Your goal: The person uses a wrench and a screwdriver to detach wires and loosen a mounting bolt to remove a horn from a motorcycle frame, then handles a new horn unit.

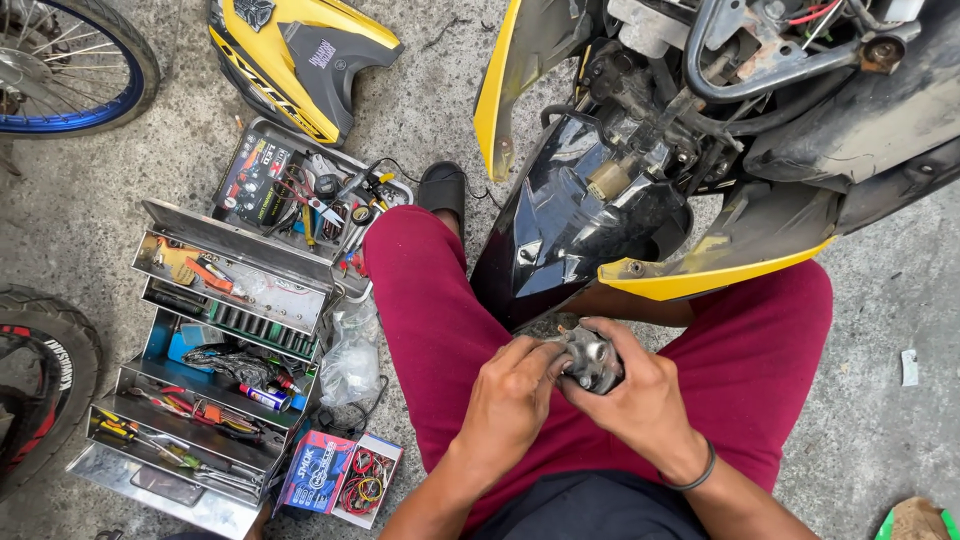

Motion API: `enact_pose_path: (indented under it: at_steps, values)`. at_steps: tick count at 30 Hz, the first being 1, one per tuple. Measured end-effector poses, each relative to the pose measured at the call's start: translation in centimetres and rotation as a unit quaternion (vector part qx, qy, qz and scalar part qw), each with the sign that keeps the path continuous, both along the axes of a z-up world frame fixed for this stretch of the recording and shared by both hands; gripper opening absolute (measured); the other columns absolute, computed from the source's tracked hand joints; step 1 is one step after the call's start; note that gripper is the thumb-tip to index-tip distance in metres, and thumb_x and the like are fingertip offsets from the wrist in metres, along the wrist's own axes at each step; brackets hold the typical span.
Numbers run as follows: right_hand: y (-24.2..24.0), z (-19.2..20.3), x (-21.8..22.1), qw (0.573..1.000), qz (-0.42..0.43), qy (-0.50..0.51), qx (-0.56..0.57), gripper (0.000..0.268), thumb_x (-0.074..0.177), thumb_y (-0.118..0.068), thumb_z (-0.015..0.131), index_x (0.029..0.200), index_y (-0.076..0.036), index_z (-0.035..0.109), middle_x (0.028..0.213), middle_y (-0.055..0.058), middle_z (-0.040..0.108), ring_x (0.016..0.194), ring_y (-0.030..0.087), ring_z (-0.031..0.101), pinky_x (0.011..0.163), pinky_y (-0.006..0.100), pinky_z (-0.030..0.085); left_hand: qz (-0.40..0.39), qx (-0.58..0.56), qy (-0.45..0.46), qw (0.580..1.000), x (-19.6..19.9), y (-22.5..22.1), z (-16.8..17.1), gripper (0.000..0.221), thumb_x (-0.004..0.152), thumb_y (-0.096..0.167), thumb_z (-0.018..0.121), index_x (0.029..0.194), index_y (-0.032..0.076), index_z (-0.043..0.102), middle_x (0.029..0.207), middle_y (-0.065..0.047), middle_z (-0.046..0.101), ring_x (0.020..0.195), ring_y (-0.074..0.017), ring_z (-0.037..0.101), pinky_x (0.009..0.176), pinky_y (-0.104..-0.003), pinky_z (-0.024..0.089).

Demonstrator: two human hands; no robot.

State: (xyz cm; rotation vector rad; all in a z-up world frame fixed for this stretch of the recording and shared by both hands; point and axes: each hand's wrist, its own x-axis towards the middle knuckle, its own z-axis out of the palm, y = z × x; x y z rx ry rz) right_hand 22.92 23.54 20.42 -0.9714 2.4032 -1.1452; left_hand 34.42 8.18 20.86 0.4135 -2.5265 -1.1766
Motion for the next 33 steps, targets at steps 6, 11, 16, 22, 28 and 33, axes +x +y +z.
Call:
enact_pose_path:
  at_steps: [6,11,16,22,28,33]
  values:
    - [0.6,0.8,-0.6,0.995,-0.003,-0.086,0.045,0.075,0.067,-0.022,0.097,0.137,-0.014,0.071,0.115,-0.003,0.083,0.080,0.011,0.080,0.080,0.028,0.066,-0.065,0.078,0.054,0.993,0.2,-0.8,1.0,0.023,0.104,-0.006,0.074,0.127,-0.006,0.076,0.117,-0.022,0.074,0.102,-0.0405,0.076,0.091,-0.047,0.064]
    - [1.0,1.3,-0.7,0.993,-0.017,-0.103,0.052,0.077,0.064,-0.026,0.100,0.135,-0.016,0.072,0.105,-0.004,0.085,0.078,0.011,0.080,0.081,0.028,0.066,-0.078,0.046,0.098,0.991,0.1,-0.8,1.5,0.027,0.101,-0.017,0.070,0.123,-0.003,0.077,0.120,-0.020,0.081,0.105,-0.0359,0.080,0.092,-0.045,0.062]
    - [1.4,1.1,-0.3,0.998,-0.005,-0.065,0.020,0.078,0.067,-0.024,0.100,0.137,-0.012,0.070,0.115,-0.001,0.082,0.084,0.013,0.082,0.082,0.029,0.066,-0.099,0.041,0.092,0.990,0.1,-1.3,1.2,0.025,0.099,-0.012,0.079,0.122,-0.005,0.078,0.115,-0.020,0.080,0.100,-0.0342,0.078,0.091,-0.044,0.065]
    - [1.7,1.8,-0.3,0.992,-0.020,-0.113,0.046,0.077,0.063,-0.029,0.102,0.133,-0.018,0.072,0.104,-0.005,0.084,0.078,0.012,0.078,0.079,0.029,0.064,-0.123,0.077,0.088,0.985,0.3,-1.3,1.2,0.018,0.104,-0.008,0.074,0.121,-0.002,0.077,0.116,-0.019,0.077,0.102,-0.0345,0.077,0.091,-0.043,0.064]
    - [1.5,2.6,-0.8,0.987,-0.014,-0.144,0.065,0.076,0.061,-0.033,0.104,0.129,-0.021,0.073,0.106,-0.007,0.085,0.084,0.014,0.078,0.084,0.031,0.063,-0.142,0.111,0.105,0.978,0.0,-1.6,1.9,0.020,0.103,-0.013,0.073,0.116,0.001,0.080,0.115,-0.016,0.082,0.106,-0.0352,0.080,0.096,-0.043,0.067]
    - [1.7,2.4,-0.8,0.989,-0.006,-0.133,0.065,0.075,0.063,-0.031,0.102,0.131,-0.021,0.072,0.101,-0.008,0.085,0.077,0.011,0.078,0.083,0.029,0.062,-0.135,0.112,0.105,0.979,-0.1,-1.9,1.9,0.013,0.102,-0.006,0.080,0.114,-0.001,0.080,0.111,-0.015,0.083,0.107,-0.0326,0.083,0.094,-0.040,0.069]
